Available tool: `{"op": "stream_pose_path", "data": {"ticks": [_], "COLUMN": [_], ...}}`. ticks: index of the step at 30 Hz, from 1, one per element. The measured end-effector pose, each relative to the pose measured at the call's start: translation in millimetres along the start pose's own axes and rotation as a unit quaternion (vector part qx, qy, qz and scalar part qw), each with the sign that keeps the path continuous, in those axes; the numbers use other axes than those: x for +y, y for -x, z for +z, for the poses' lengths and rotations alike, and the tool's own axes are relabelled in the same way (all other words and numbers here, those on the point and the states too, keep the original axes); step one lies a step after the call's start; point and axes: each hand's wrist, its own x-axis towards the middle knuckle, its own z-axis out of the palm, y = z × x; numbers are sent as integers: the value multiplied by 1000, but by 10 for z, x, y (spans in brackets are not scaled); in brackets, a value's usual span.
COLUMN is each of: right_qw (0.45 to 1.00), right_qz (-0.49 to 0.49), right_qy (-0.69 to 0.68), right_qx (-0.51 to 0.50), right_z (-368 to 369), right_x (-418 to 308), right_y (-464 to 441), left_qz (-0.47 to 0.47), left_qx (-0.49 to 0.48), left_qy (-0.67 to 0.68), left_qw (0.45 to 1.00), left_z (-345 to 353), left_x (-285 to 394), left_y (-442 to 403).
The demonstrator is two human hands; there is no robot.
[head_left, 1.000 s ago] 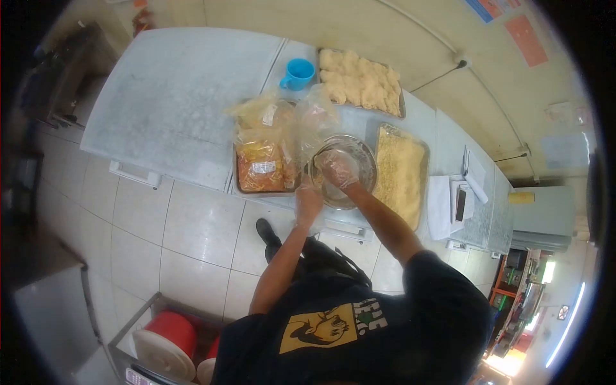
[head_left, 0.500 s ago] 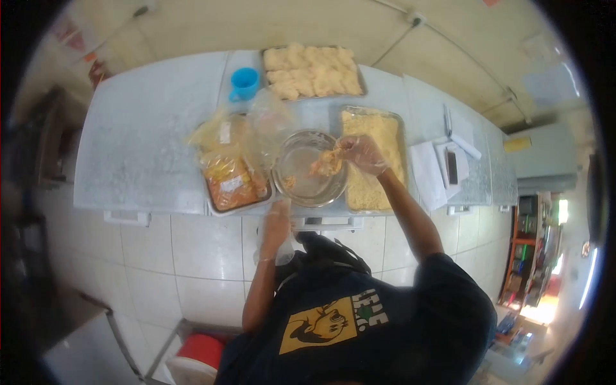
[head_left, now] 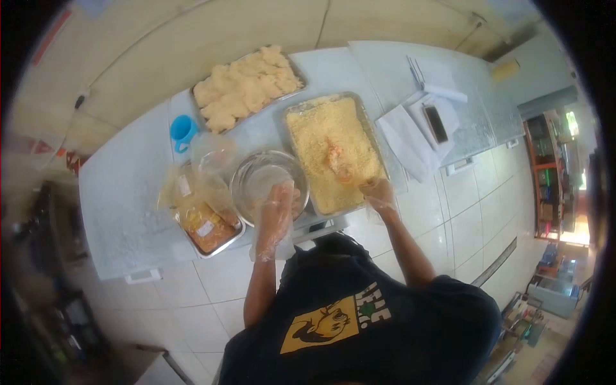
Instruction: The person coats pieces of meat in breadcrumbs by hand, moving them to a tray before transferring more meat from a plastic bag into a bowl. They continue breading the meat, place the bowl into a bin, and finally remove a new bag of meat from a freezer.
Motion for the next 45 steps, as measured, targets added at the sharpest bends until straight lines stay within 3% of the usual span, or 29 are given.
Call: {"op": "stream_pose_path", "data": {"ticks": [3,6,8,11,14,15,17,18,20,21,22,24,25,26,27,28,29,30,32,33,34,35,36,38,39,41,42,44,45], "right_qw": [998,996,997,988,972,969,948,930,767,765,879,919,882,800,800,898,948,947,977,979,971,981,986,968,968,969,968,957,956], "right_qz": [-14,-4,38,66,177,183,180,178,159,160,-53,-266,-125,20,16,-45,-103,-104,-128,-183,-235,-172,-109,-134,-132,-11,-10,113,112], "right_qy": [-13,33,61,124,-12,-10,-221,-289,-582,-581,-451,-287,-426,-543,-543,-340,-119,-119,-10,21,51,83,115,166,164,80,80,-172,-174], "right_qx": [66,77,12,-68,-154,-165,-143,-138,-220,-225,-144,-55,-159,-255,-256,-274,-277,-279,-170,-88,-6,-26,-43,-134,-137,-232,-236,-204,-207], "right_z": [-259,-258,-133,290,-111,90,473,512,456,497,505,410,325,171,-39,-276,-387,-372,-276,-219,-167,-106,-61,71,63,37,72,148,284], "right_x": [-154,-142,-136,60,-529,-365,-107,-113,-144,-39,103,112,73,-52,-279,-564,-704,-696,-663,-600,-547,-625,-723,-641,-660,-726,-742,-772,-667], "right_y": [-52,-437,-704,-1251,-1404,-1548,-1789,-1844,-1939,-1964,-1937,-1823,-1760,-1701,-1633,-1546,-1487,-1450,-1409,-1481,-1632,-1837,-2109,-2422,-2383,-2339,-2251,-2060,-2103], "left_qz": [30,310,252,205,206,194,14,5,26,22,-24,-70,3,78,81,98,105,112,167,166,213,248,244,40,37,191,187,63,62], "left_qx": [-37,-17,-68,11,52,47,-90,-87,-101,-97,-109,-118,-84,-49,-46,-37,-31,-26,-140,-138,-107,-79,-83,-112,-114,77,76,93,95], "left_qy": [-29,-217,-478,-581,-514,-517,-366,-365,-282,-282,-279,-273,-256,-238,-238,-238,-237,-237,-169,-171,-326,-470,-469,-618,-619,-522,-523,-320,-323], "left_qw": [998,925,839,788,831,832,926,927,954,954,954,952,963,967,967,966,965,965,961,961,915,843,845,777,776,828,828,941,940], "left_z": [327,748,1007,1376,1556,1561,1522,1495,1419,1370,1327,1295,1287,1275,1252,1230,1191,1151,1018,1004,1008,1031,1086,1231,1278,1392,1485,1620,1580], "left_x": [3,-565,55,-231,-352,-374,-319,-297,-199,-74,37,23,-38,-62,-42,-23,16,51,116,31,-72,-215,-156,73,-113,-562,-657,-763,-654], "left_y": [-646,-1929,-2194,-2684,-2749,-2770,-2878,-2893,-2921,-2888,-2817,-2678,-2609,-2547,-2451,-2337,-2286,-2236,-2193,-2335,-2607,-2754,-2793,-2782,-2787,-2805,-2838,-2935,-2891]}}
